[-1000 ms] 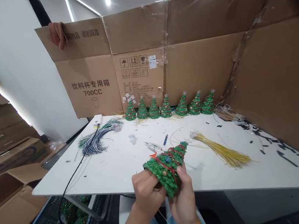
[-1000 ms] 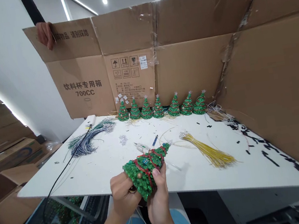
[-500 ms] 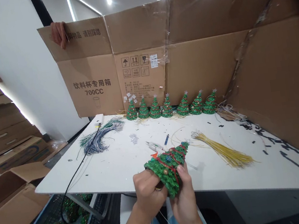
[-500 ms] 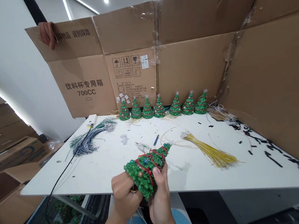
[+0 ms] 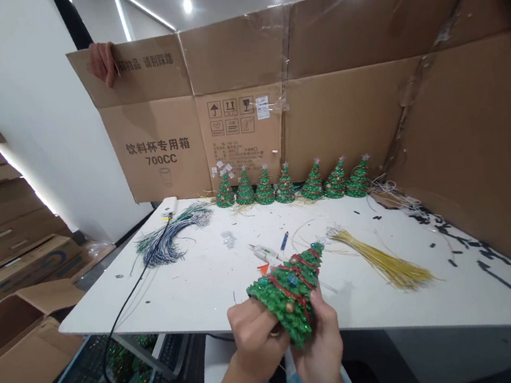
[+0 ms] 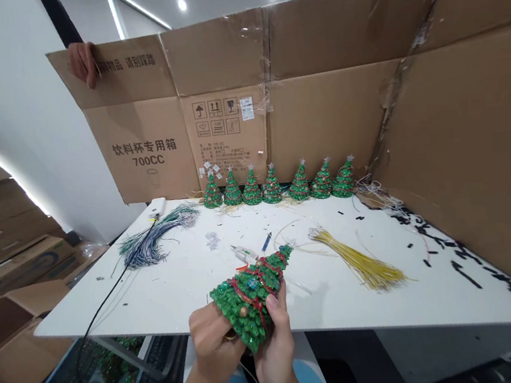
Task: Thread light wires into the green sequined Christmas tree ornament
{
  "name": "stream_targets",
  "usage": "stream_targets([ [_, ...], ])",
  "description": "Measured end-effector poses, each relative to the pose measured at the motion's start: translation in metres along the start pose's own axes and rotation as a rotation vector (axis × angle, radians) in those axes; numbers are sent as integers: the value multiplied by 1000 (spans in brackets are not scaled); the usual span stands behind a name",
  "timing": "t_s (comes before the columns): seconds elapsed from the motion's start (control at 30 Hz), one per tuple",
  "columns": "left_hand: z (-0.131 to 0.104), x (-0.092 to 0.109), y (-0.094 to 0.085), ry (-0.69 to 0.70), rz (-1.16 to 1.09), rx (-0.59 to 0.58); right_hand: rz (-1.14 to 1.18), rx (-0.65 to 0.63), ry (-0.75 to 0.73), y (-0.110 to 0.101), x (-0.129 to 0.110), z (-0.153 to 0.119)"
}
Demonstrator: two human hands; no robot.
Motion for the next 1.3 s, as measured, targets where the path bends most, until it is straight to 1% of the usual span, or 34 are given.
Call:
stream_targets([
  [0.1,-1,2,-1,16,-2,14,-20,-23,-12,1,0,-2],
  [0.23,-2,5,-2,24,-27,38,-42,-27,-65,4,0,-6],
  [0.37,-3,5,0,17,-65,13,-74,-4,-112,5,-1,-6],
  [0.53,-4,3,3,21,-69,22,-49,30,-91,1,2,-4],
  [0.63,-4,3,3,13,-58,7,10,73,-64,-1,4,-4],
  [0.73,-2,3,2,17,-33,-10,38,80,-45,0,4,-5],
  [0.9,1,5,1,32,32,-24,0,68,-68,3,1,-7],
  [1.07,1,7,2,58,16,2,-9,101,-86,0,1,-9],
  [1.23,-1,5,4,57,-7,-18,-5,145,-68,-3,1,-10],
  [1.3,-1,5,4,60,-18,-32,-13,130,-75,-1,0,-11],
])
Point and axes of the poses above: each hand's wrist, its own z-axis towards the middle knuckle, its own y-axis out of the palm, x = y × z, the point moved 2 cm from there along z, towards the middle knuckle, and after that the axes turned 3 degrees about y, right-handed, at the moved point
